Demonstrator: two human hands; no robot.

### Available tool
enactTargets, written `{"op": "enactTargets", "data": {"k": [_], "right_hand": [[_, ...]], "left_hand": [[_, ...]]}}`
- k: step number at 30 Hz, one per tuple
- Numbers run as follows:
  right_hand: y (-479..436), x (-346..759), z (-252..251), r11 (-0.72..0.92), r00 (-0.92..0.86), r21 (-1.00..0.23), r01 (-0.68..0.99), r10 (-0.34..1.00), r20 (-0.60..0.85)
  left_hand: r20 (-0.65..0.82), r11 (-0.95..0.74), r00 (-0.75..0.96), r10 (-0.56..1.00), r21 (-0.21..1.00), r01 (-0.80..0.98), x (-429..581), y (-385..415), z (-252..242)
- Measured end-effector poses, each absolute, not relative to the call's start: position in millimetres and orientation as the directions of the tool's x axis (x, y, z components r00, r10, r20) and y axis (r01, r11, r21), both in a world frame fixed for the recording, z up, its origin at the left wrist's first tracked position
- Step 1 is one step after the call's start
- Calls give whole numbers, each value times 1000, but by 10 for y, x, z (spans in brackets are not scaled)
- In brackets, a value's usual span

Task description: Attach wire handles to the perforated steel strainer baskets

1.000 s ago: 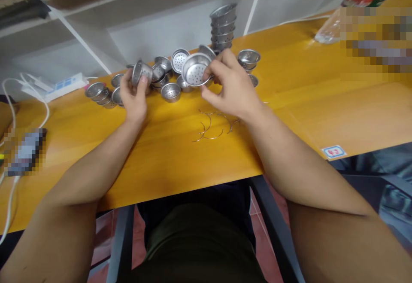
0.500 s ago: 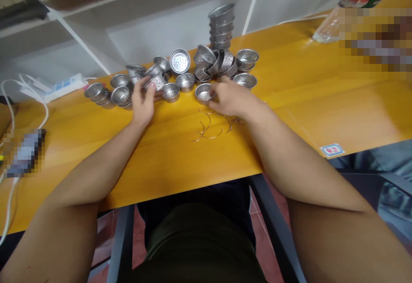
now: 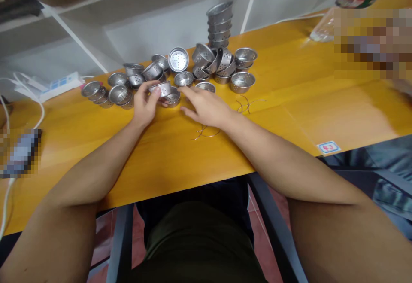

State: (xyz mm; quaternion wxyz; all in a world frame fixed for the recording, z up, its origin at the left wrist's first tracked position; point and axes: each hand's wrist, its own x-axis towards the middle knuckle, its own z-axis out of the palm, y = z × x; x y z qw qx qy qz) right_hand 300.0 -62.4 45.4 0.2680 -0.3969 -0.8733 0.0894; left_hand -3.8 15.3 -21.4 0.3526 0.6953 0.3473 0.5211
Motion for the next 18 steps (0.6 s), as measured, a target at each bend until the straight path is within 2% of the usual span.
{"op": "enactTargets", "data": {"k": [6,10,13,15,18], "right_hand": [[-529,2970,450,710,-638,-328,623,704,314],[-524,3014,493,686,-582,-383,619,727,364],[-548,3064,526,661,-528,-395,638,749,400],[-565,3081,545,662,-519,-397,636,748,414],[-584,3075,560,678,-523,-394,620,732,436]], "left_hand": [[516,-565,278,810,813,137,14,-53,-59],[610,-646,223,761,745,167,63,-98,-13],[698,-701,131,704,654,284,68,-65,15],[719,-701,103,687,619,355,55,-40,19],[727,-707,108,678,606,365,35,-11,-11]]}}
